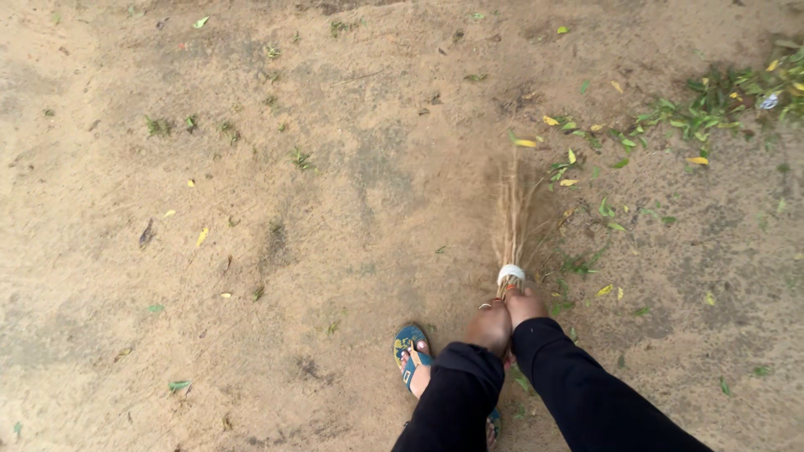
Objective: The person sweeps dirt and leaves across a ground surface using a bundle of sticks as a broom.
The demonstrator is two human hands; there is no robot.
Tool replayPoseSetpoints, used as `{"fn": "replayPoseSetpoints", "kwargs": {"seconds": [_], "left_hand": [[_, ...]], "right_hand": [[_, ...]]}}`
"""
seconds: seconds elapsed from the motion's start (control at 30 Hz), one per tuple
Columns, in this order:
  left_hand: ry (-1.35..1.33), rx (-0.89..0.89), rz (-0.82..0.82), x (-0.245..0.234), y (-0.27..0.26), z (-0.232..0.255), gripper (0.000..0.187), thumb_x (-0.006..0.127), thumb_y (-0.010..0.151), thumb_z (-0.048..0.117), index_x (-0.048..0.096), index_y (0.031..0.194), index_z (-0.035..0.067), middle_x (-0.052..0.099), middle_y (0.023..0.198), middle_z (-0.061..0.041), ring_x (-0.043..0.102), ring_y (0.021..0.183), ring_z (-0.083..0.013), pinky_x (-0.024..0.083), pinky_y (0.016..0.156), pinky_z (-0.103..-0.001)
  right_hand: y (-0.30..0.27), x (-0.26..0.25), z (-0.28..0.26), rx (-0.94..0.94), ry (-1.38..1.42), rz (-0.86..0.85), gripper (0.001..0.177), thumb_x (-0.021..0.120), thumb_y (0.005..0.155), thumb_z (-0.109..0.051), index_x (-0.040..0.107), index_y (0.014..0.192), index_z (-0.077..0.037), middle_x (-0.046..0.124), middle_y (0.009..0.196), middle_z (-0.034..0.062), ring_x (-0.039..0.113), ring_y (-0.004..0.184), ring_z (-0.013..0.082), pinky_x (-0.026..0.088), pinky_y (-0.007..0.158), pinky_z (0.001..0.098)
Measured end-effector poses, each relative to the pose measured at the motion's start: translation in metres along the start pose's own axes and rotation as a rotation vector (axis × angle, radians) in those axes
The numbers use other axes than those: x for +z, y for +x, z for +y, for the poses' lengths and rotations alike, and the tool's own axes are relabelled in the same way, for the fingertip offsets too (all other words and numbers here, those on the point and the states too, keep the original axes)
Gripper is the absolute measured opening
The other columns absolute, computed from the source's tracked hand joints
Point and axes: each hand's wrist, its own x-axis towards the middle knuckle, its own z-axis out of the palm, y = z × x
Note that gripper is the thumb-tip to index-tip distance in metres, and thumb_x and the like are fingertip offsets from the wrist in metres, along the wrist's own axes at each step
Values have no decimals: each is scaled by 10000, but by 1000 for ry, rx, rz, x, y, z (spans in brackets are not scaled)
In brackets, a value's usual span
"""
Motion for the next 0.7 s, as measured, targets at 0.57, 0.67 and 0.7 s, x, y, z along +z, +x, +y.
{"fn": "replayPoseSetpoints", "kwargs": {"seconds": [0.57, 0.67, 0.7], "left_hand": [[36, 238, 193, -14, 17, 77, 602, 424, 980, 440, 526, 1392, 14, 633, 1321, -269, 620, 1230, -375, 457, 1020, -404], [-21, 309, -3, 11, 21, 79, 595, 431, 981, 417, 626, 1241, -81, 709, 1218, -297, 671, 1153, -388, 496, 948, -423], [13, 327, -22, 17, 18, 80, 580, 450, 984, 414, 634, 1249, -68, 694, 1229, -271, 647, 1155, -355, 477, 960, -408]], "right_hand": [[63, 12, -59, 62, 414, -274, 345, 650, 905, -291, 665, 1105, -11, 729, 972, 137, 699, 857, 264, 560, 760, 401], [81, -20, -35, 107, 335, -102, 318, 633, 917, -280, 673, 1063, -1, 724, 940, 141, 694, 824, 261, 558, 733, 402], [85, -32, -32, 118, 315, -44, 311, 627, 921, -276, 676, 1050, 2, 723, 929, 142, 692, 813, 260, 557, 724, 403]]}}
